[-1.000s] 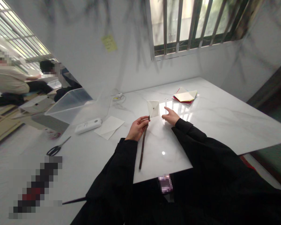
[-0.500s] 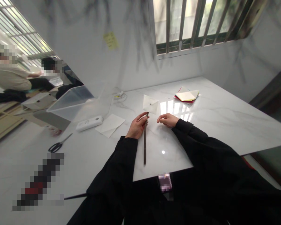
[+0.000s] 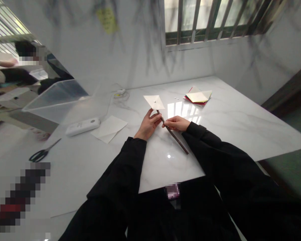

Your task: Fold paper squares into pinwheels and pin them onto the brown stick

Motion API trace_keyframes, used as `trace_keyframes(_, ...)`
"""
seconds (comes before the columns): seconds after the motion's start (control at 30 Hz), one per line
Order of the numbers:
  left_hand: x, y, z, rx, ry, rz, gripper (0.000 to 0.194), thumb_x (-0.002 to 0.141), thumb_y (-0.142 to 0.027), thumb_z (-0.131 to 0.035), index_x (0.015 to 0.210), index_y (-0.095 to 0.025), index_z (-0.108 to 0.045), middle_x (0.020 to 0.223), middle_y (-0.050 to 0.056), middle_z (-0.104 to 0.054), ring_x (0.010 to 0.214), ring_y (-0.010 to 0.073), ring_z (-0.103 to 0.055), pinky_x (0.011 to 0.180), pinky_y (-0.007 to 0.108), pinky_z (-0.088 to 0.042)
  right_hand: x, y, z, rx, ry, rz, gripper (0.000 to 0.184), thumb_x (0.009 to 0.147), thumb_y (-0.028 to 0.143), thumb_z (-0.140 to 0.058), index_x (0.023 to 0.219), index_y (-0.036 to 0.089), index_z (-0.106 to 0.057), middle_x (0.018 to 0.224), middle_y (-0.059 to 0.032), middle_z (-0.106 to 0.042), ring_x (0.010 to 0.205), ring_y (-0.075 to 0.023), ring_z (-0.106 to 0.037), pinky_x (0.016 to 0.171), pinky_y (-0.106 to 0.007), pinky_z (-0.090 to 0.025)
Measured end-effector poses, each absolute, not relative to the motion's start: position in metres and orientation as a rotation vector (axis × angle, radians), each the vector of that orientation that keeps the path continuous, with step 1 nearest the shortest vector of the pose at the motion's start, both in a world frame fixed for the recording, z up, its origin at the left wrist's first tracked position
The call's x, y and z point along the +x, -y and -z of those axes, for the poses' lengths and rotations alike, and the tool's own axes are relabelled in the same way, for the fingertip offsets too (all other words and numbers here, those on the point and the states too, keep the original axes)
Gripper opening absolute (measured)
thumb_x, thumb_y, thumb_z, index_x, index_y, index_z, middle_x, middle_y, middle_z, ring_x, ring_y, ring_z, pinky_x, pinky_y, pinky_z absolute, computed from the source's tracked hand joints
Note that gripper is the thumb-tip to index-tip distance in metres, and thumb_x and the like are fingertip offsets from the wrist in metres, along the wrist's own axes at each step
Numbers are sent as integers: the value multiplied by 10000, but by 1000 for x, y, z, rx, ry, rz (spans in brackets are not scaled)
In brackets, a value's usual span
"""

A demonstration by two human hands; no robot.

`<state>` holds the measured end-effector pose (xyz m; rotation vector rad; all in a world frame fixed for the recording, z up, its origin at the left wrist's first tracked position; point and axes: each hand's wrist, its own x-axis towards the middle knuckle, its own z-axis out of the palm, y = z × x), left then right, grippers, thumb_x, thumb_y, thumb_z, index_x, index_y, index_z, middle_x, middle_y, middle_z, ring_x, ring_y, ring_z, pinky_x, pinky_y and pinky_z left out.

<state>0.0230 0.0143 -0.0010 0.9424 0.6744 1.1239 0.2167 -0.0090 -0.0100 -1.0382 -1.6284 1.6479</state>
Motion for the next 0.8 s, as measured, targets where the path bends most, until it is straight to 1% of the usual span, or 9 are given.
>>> trace_keyframes(0.17, 11, -24, -2, 944, -647, -1124, 431, 708, -151, -830, 1096, -243, -666, 989, 3, -717, 843, 132, -671, 828, 270, -526, 217, 9, 7, -994, 1757, -1831, 442, 871, 520, -731, 1023, 106, -740, 566, 55, -540, 453, -50, -380, 441, -201, -248)
trace_keyframes(0.27, 0, -34, 0, 903, -684, -1182, 323, 744, -187, -802, 1044, -239, -695, 1013, 3, -723, 866, 136, -667, 785, 245, -519, 217, 5, 2, -972, 1850, -1914, 409, 872, 493, -744, 1013, 109, -754, 603, 32, -601, 472, -50, -412, 447, -197, -259)
trace_keyframes(0.33, -6, -39, 2, 882, -714, -1205, 245, 776, -228, -784, 1008, -235, -704, 1009, 6, -728, 882, 144, -666, 769, 241, -516, 218, 0, -1, -986, 1874, -1953, 387, 881, 479, -746, 1018, 117, -763, 616, 30, -612, 474, -46, -424, 437, -189, -254)
trace_keyframes(0.4, -10, -41, 4, 870, -729, -1218, 211, 794, -261, -778, 990, -231, -708, 996, 10, -732, 882, 148, -666, 764, 241, -515, 218, -8, -3, -985, 1870, -2014, 357, 879, 453, -762, 1009, 120, -769, 627, 26, -620, 488, -43, -456, 430, -173, -268)
trace_keyframes(0.47, -11, -41, 5, 863, -731, -1226, 220, 785, -260, -793, 985, -225, -709, 980, 7, -733, 866, 142, -666, 762, 237, -515, 219, -15, -4, -947, 1831, -2132, 340, 854, 409, -797, 1018, 112, -768, 658, 13, -650, 522, -48, -518, 447, -150, -334)
trace_keyframes(0.53, -11, -40, 5, 846, -733, -1232, 240, 769, -245, -812, 984, -220, -710, 960, 3, -733, 844, 134, -665, 764, 233, -515, 219, -19, -6, -905, 1715, -2264, 367, 834, 356, -820, 1093, 106, -753, 725, -13, -699, 585, -69, -600, 511, -146, -445)
trace_keyframes(0.6, -12, -38, 4, 814, -737, -1239, 229, 774, -255, -817, 973, -217, -710, 936, 6, -733, 831, 135, -666, 762, 232, -517, 220, -19, -8, -907, 1523, -2315, 397, 855, 320, -800, 1181, 107, -724, 811, -49, -743, 659, -100, -669, 586, -168, -535)
trace_keyframes(0.7, -12, -35, 1, 766, -736, -1241, 186, 811, -294, -799, 953, -210, -713, 918, 21, -732, 840, 149, -673, 761, 243, -523, 218, -13, -10, -957, 1256, -2241, 341, 938, 295, -711, 1230, 118, -693, 944, -96, -775, 727, -123, -714, 639, -195, -594)
trace_keyframes(0.8, -9, -31, -2, 742, -743, -1207, 189, 826, -317, -792, 958, -203, -719, 913, 29, -731, 861, 167, -681, 777, 263, -531, 212, -6, -10, -981, 1063, -2151, 268, 996, 279, -638, 1219, 135, -673, 1001, -101, -772, 752, -125, -726, 684, -214, -620)
